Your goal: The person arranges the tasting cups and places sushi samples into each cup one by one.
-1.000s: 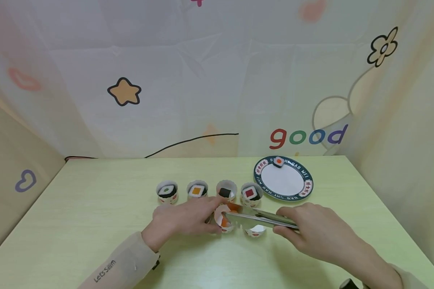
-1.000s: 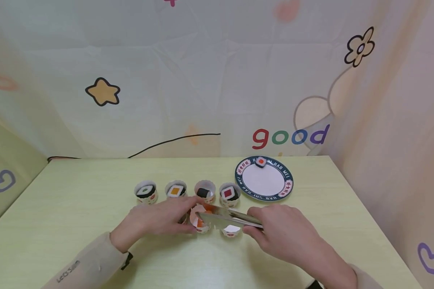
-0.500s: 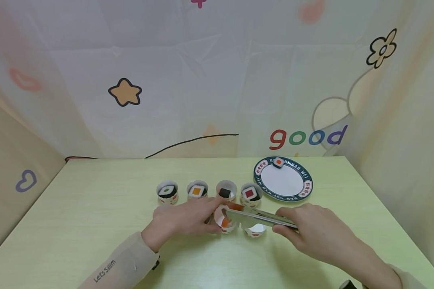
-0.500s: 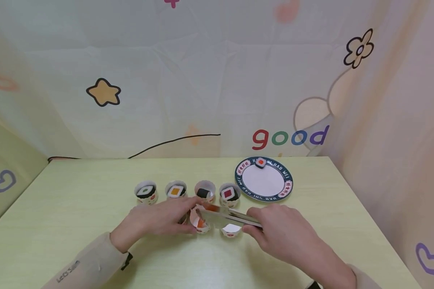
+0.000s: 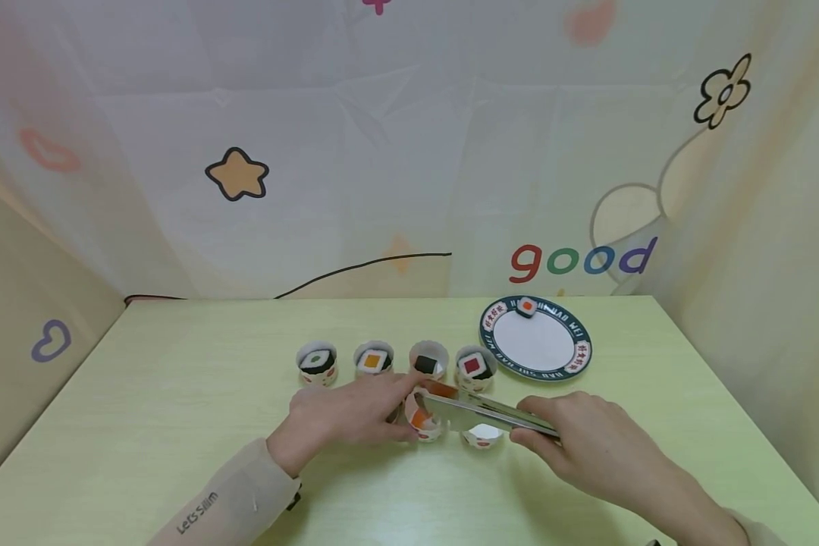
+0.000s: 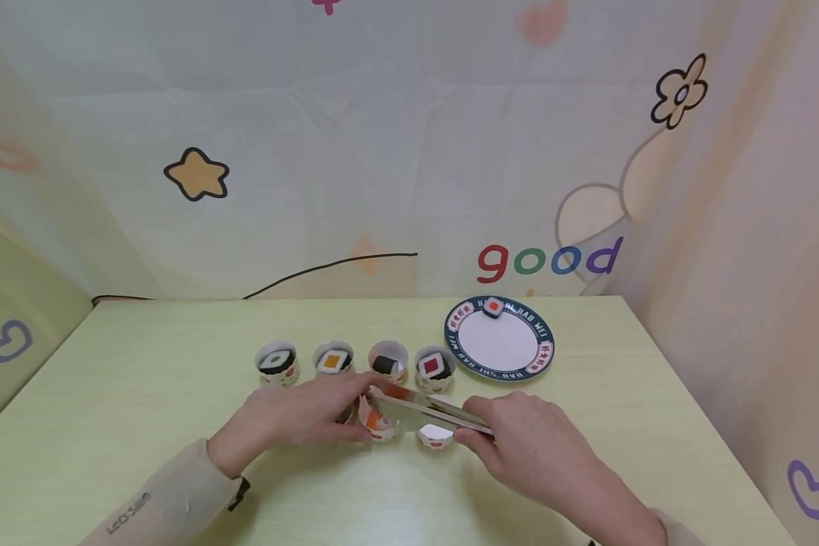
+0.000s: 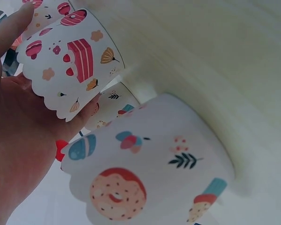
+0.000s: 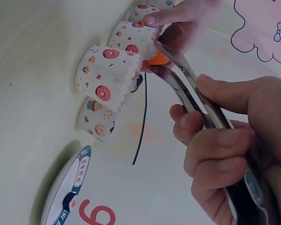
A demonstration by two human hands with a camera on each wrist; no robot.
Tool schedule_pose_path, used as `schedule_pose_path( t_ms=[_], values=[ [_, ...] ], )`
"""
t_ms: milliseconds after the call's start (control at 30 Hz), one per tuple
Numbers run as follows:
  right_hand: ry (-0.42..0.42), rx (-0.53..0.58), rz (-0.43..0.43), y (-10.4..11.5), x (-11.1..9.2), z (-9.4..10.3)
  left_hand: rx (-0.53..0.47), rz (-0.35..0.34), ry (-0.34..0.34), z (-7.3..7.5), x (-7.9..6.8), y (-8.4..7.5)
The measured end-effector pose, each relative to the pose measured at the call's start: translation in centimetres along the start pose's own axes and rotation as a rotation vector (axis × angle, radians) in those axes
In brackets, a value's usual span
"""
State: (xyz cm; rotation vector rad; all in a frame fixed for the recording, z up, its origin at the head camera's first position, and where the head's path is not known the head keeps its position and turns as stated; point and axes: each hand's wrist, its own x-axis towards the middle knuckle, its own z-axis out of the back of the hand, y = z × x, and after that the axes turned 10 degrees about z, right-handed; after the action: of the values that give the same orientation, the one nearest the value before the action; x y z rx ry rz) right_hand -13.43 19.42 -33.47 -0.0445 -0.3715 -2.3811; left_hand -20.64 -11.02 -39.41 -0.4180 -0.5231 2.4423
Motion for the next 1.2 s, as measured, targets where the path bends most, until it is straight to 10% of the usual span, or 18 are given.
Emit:
schedule_pose_path(
  t_ms=[1200],
  values=[
    [-0.047,-0.004,-0.101,-1.5,-0.2,1.1,0.124,0.019,-0.017,0.0,0.0,-0.7]
  ],
)
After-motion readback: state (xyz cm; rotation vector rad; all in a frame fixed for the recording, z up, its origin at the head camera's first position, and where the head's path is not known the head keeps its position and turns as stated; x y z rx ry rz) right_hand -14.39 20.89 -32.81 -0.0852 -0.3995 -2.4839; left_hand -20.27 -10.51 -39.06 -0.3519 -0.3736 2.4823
